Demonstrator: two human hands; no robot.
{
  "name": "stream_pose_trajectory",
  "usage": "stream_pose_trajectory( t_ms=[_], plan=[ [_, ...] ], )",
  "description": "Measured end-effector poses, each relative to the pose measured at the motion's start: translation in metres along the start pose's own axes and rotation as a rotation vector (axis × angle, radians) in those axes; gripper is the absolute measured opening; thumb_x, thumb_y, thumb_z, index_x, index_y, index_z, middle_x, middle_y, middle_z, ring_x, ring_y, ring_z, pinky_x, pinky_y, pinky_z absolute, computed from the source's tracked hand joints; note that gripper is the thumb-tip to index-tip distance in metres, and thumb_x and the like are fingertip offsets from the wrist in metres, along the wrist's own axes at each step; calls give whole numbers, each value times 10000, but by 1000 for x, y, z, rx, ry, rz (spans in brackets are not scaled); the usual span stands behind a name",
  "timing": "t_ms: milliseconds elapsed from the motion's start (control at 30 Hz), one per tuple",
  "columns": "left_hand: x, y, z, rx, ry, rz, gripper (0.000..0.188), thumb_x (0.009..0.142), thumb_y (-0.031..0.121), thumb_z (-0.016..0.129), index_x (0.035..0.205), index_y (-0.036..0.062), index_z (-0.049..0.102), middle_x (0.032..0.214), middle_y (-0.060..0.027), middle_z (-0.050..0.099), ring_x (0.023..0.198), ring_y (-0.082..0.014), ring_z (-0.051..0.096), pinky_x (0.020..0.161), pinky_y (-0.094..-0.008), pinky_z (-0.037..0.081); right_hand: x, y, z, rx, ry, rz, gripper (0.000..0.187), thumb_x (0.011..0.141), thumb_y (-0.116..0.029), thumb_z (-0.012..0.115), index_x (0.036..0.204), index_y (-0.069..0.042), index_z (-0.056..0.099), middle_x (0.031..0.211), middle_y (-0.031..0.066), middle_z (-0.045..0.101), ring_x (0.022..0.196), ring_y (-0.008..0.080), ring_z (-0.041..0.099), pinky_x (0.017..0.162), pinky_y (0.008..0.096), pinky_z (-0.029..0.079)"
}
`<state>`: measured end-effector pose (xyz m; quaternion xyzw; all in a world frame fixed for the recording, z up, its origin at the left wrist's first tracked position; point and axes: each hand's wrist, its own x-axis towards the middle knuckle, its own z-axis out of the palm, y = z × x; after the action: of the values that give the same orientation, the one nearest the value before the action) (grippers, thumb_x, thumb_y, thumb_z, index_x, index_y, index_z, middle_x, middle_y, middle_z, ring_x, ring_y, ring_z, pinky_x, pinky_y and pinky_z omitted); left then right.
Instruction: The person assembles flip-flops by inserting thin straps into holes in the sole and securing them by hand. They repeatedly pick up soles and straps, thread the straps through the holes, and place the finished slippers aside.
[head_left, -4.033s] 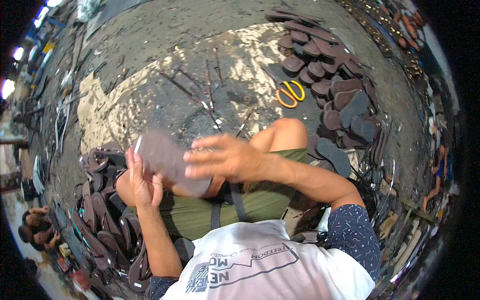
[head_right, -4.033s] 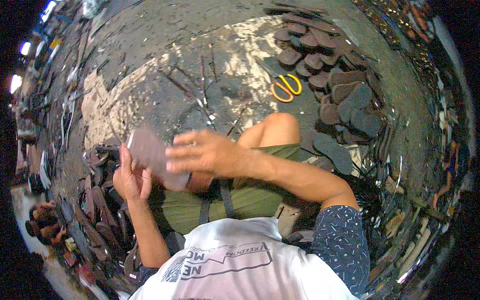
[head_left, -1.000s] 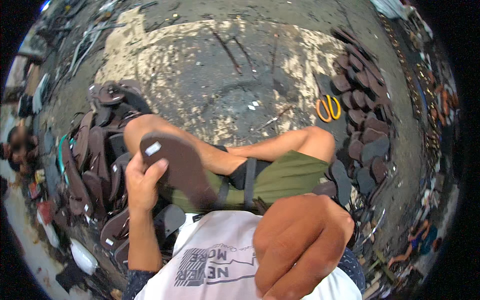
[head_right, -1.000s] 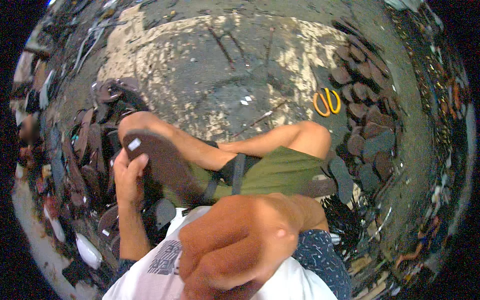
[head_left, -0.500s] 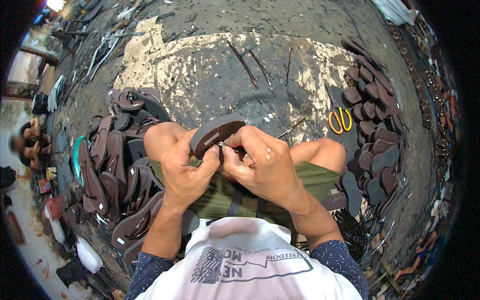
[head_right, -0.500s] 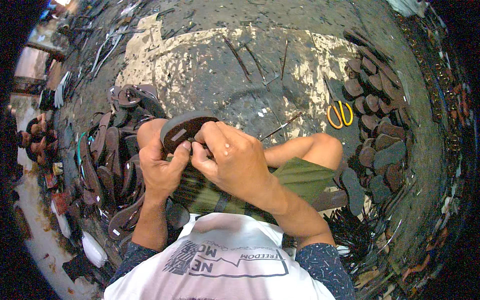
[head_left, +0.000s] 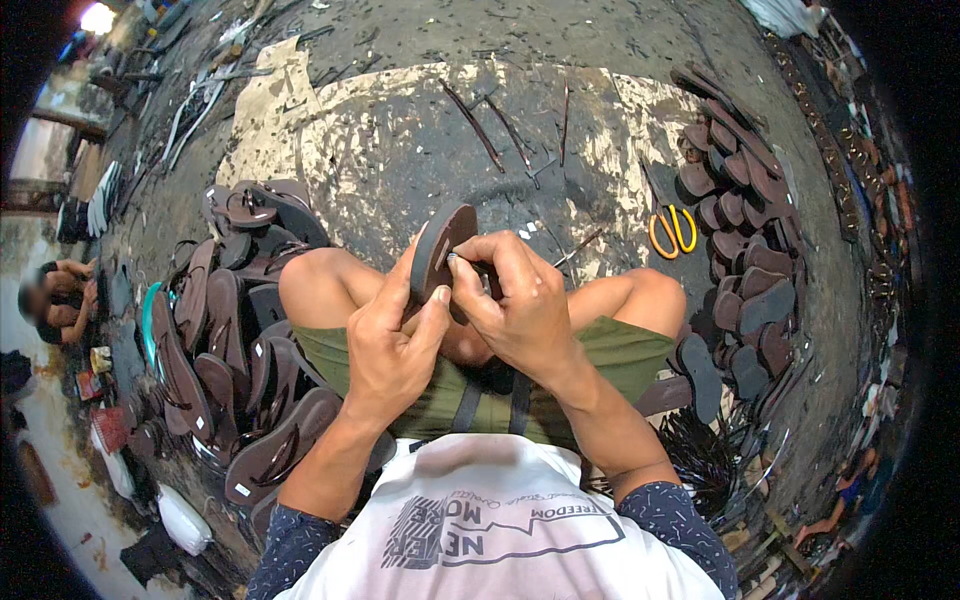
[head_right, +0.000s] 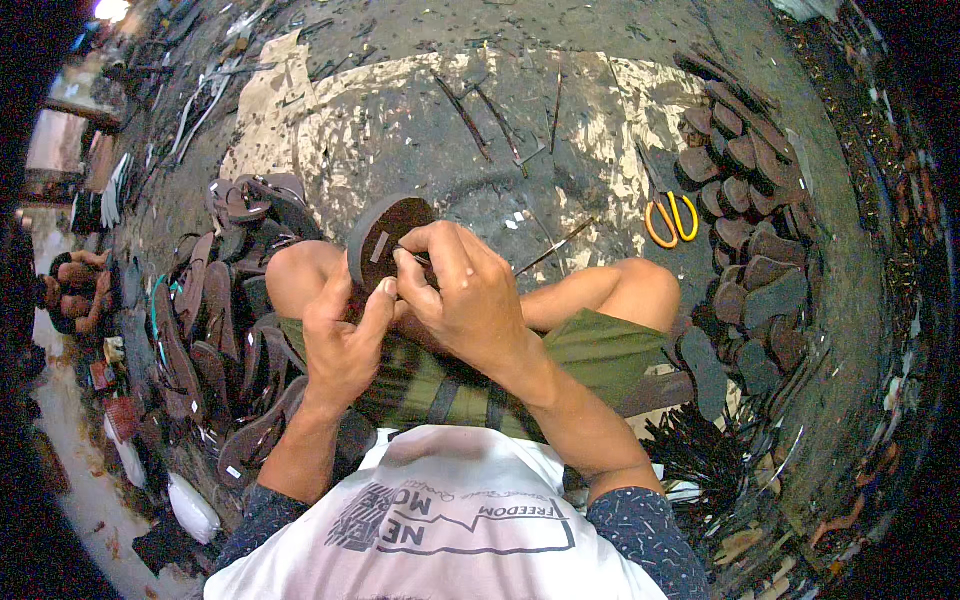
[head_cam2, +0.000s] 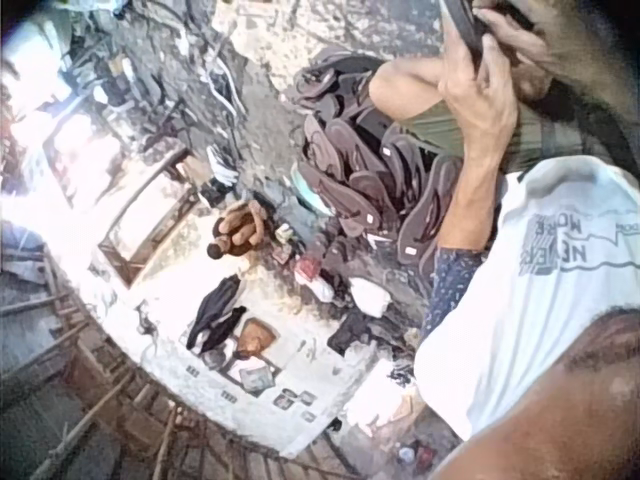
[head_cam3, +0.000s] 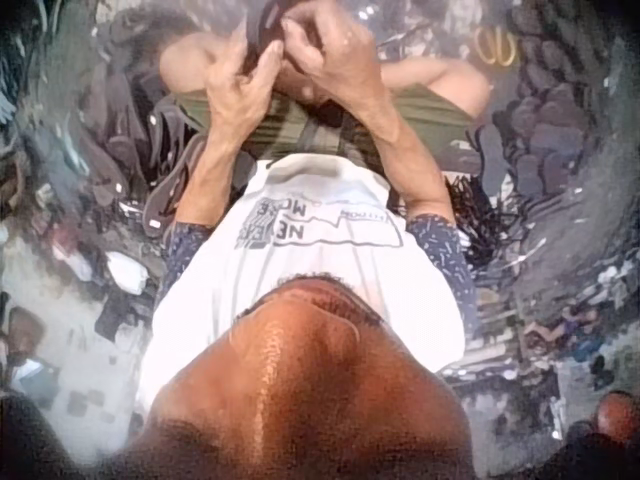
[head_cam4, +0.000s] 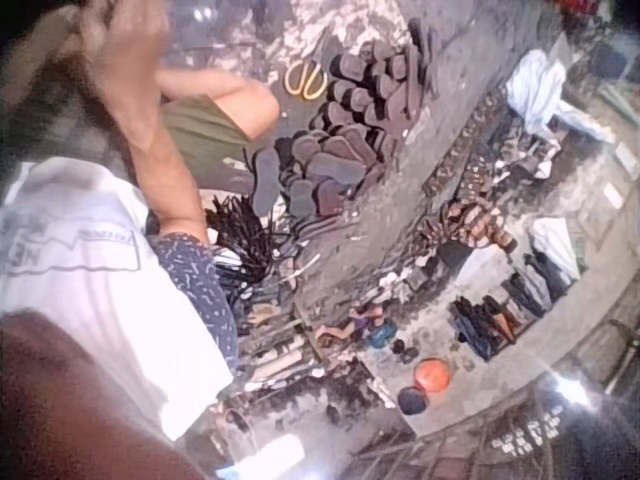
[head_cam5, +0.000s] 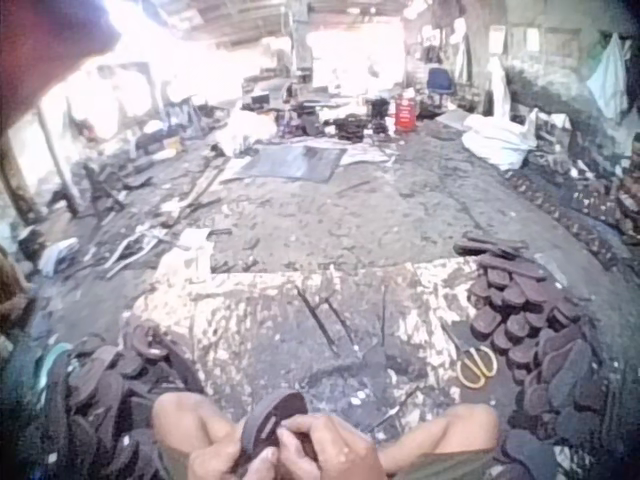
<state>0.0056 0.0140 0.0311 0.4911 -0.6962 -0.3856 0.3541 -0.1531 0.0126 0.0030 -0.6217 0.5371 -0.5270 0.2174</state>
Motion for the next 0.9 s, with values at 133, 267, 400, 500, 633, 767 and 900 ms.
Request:
stream_pose_trajectory(
  t_ms=[133, 267, 400, 500, 633, 767, 900],
  plan=[
    [2, 6, 6, 99, 29, 32, 554, 940, -25, 620, 1480, 20, 504, 1057, -141, 725, 838, -133, 679, 721, -261, 545, 4, -2, -3, -65, -93, -24, 142, 890, -91, 701, 950, -6, 605, 882, 164, 673, 766, 357, 682, 661, 422, 557],
    [7, -21, 12, 60, 44, 78, 587, 944, -31, 597, 1513, 31, 466, 1059, -135, 717, 786, -122, 650, 685, -253, 534, 9, 15, -5, -15, -127, -47, 122, 899, -73, 706, 953, 4, 629, 874, 161, 694, 767, 333, 703, 655, 395, 554],
    [10, -14, 16, -62, -31, -51, 589, 950, -28, 594, 1519, 11, 445, 1356, -200, 621, 1115, -185, 655, 871, -275, 545, 2, 21, -7, -42, -163, 15, 158, 905, -82, 725, 1025, 5, 673, 881, 147, 714, 773, 299, 722, 665, 371, 555],
    [21, -32, -2, -316, -221, -15, 541, 962, -12, 602, 1489, -13, 477, 1527, -198, 448, 1345, -232, 508, 1056, -316, 462, -2, 21, -16, -17, -168, 63, 175, 905, -96, 736, 1042, 4, 691, 889, 141, 720, 772, 268, 723, 668, 361, 553],
    [25, -48, -12, -319, -167, 60, 344, 955, -25, 633, 1299, -40, 625, 1318, -126, 621, 1209, -206, 610, 982, -313, 516, 4, 13, -26, 31, -191, 57, 164, 910, -109, 736, 1017, 9, 699, 878, 134, 722, 750, 238, 718, 654, 346, 546],
    [22, -37, 0, -375, 51, -21, 263, 952, -50, 636, 1214, -36, 626, 1142, -69, 673, 1051, -143, 645, 924, -285, 524, 7, 7, -26, -157, -96, -153, 253, 883, -108, 762, 1102, -12, 681, 1040, 135, 717, 961, 243, 691, 801, 348, 535],
    [30, -53, -1, -541, 286, 24, 295, 958, -24, 649, 1246, -29, 590, 1140, -69, 667, 1026, -125, 640, 929, -274, 516, -18, -24, -43, 280, -237, 120, 262, 938, -111, 726, 1171, -13, 658, 1117, 133, 691, 1024, 214, 662, 870, 340, 524]
  ],
)
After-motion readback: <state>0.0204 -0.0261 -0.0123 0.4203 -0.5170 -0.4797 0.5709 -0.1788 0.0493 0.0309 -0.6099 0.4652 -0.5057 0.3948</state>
